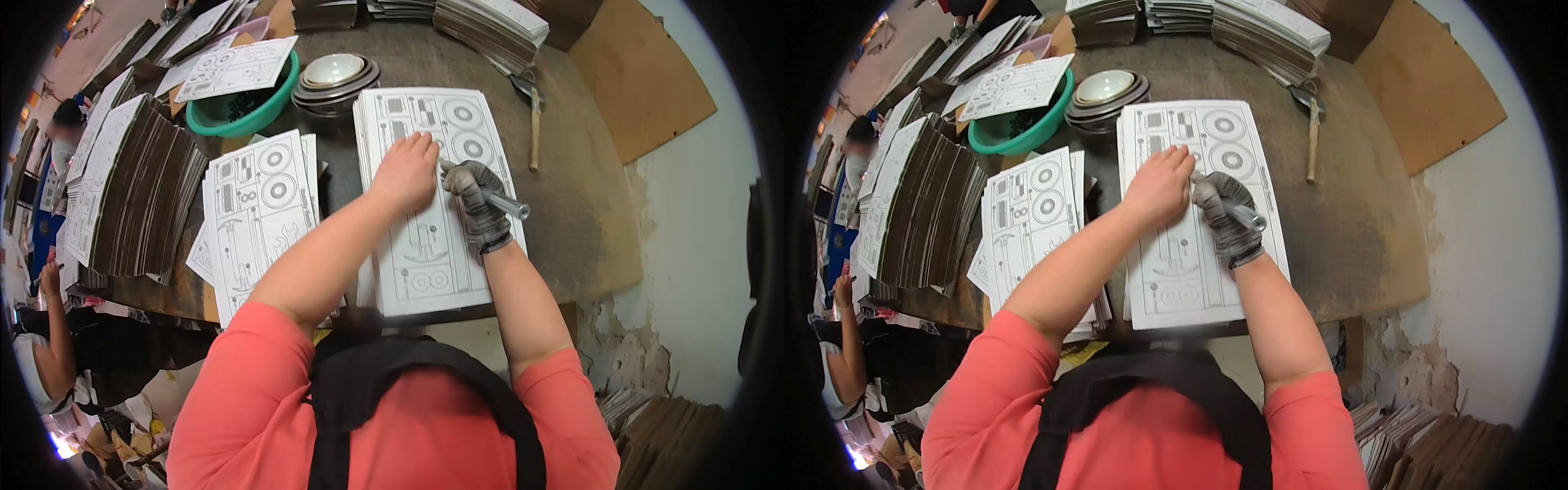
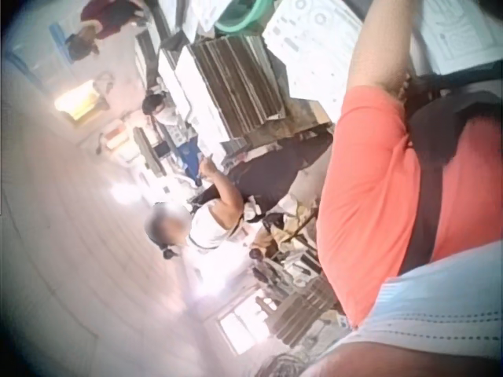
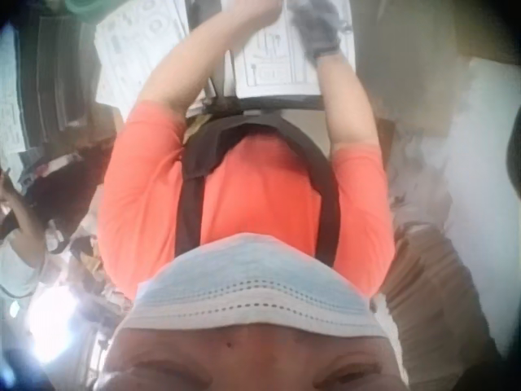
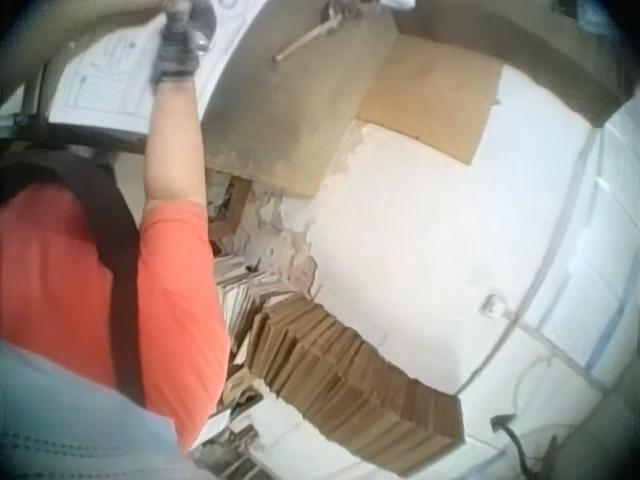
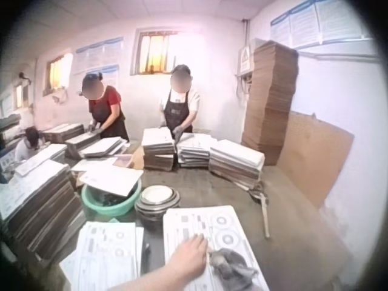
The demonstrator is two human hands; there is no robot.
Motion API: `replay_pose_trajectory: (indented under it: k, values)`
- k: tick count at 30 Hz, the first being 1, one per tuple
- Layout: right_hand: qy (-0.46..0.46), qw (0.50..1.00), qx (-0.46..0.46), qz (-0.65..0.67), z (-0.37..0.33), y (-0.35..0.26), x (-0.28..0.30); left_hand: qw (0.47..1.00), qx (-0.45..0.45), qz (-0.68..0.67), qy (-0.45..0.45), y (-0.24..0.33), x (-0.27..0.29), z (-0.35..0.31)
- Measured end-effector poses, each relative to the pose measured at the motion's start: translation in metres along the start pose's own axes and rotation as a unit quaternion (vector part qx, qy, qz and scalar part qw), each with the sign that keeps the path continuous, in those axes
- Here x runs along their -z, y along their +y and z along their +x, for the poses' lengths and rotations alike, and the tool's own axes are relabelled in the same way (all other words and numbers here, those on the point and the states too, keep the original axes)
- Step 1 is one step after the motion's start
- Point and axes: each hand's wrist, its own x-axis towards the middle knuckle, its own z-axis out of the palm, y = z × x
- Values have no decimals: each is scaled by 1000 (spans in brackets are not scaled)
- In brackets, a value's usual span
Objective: The person repeatedly picks up printed paper sheets from a stack and places them onto a separate pile on the table. The hands move the sheets one at a time, aligning them as they build a new stack.
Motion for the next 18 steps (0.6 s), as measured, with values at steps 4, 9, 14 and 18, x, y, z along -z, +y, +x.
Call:
replay_pose_trajectory:
  k: [4, 9, 14, 18]
  values:
    - [-7, 990, -141, -23, -98, -27, 2, 1000, 7, 17, 17, 0, -5, -3]
    - [-47, 960, -126, 247, -177, -31, 10, 999, 17, 19, -25, 1, 4, 3]
    - [-40, 981, 62, 181, -164, -12, 19, 997, -23, -55, 40, 18, 23, -8]
    - [34, 963, 179, 198, -144, -27, 56, 990, -110, -34, -75, 94, 48, -78]
